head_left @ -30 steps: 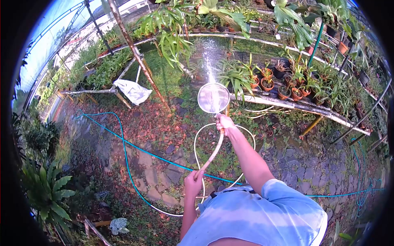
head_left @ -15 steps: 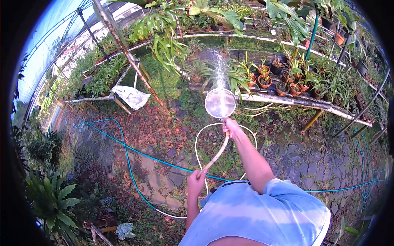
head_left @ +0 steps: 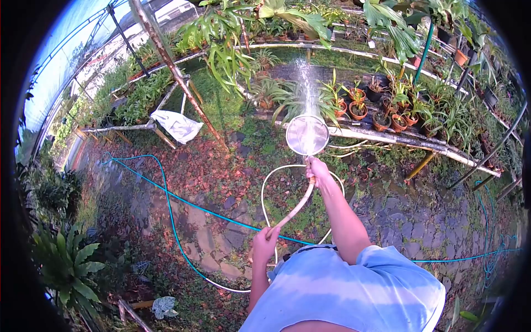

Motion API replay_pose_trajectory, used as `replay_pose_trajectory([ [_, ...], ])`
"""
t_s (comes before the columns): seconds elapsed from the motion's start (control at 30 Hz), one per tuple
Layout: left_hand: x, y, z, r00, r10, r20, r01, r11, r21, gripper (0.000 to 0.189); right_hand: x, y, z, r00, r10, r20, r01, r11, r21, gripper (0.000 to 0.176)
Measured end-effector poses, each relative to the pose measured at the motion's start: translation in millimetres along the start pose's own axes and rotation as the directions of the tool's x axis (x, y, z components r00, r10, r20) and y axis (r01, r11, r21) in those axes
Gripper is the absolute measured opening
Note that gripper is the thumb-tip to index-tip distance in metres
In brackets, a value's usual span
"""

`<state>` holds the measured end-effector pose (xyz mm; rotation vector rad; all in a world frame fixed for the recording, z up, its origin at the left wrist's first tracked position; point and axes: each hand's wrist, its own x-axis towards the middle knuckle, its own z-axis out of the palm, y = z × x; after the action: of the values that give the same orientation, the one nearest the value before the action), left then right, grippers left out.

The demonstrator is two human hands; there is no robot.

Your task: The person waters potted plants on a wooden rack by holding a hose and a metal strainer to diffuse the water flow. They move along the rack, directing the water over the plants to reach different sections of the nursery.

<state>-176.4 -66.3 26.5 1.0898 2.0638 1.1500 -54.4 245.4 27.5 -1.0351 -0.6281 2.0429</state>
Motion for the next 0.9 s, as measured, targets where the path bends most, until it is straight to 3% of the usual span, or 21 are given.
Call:
replay_pose_trajectory([
  [0.27,-3.7,-6.8,-14.1,0.999,0.03,0.019,-0.03,1.0,-0.002,0.036,-11.0,13.9,8.4,0.999,0.041,-0.003,-0.041,0.994,-0.099,0.015],
  [0.4,-18.8,-15.5,-25.5,0.997,0.007,0.075,-0.008,1.0,0.014,0.036,-12.5,36.6,1.8,0.983,0.181,0.017,-0.178,0.976,-0.125,0.015],
  [0.5,-22.9,-21.9,-28.4,0.995,-0.029,0.098,0.026,0.999,0.024,0.035,-21.3,44.1,-3.8,0.984,0.166,-0.057,-0.169,0.984,-0.047,0.014],
  [0.6,-16.9,-28.8,-24.5,0.994,-0.023,0.108,0.021,1.0,0.016,0.035,-44.1,39.5,-5.4,0.964,-0.02,-0.264,0.016,1.0,-0.017,0.013],
  [0.67,-11.0,-30.0,-22.8,0.991,0.008,0.134,-0.011,1.0,0.022,0.035,-31.0,45.3,-32.7,0.97,-0.018,-0.241,0.014,1.0,-0.017,0.01],
  [0.73,-9.3,-16.3,-25.4,0.982,0.044,0.183,-0.052,0.998,0.04,0.035,-27.9,45.5,-47.5,0.992,0.049,-0.12,-0.049,0.999,0.002,0.01],
  [0.9,-5.9,-27.1,-26.3,0.961,0.076,0.265,-0.08,0.997,0.004,0.032,-36.9,44.8,-49.8,0.99,0.003,-0.139,-0.005,1.0,-0.01,0.012],
])
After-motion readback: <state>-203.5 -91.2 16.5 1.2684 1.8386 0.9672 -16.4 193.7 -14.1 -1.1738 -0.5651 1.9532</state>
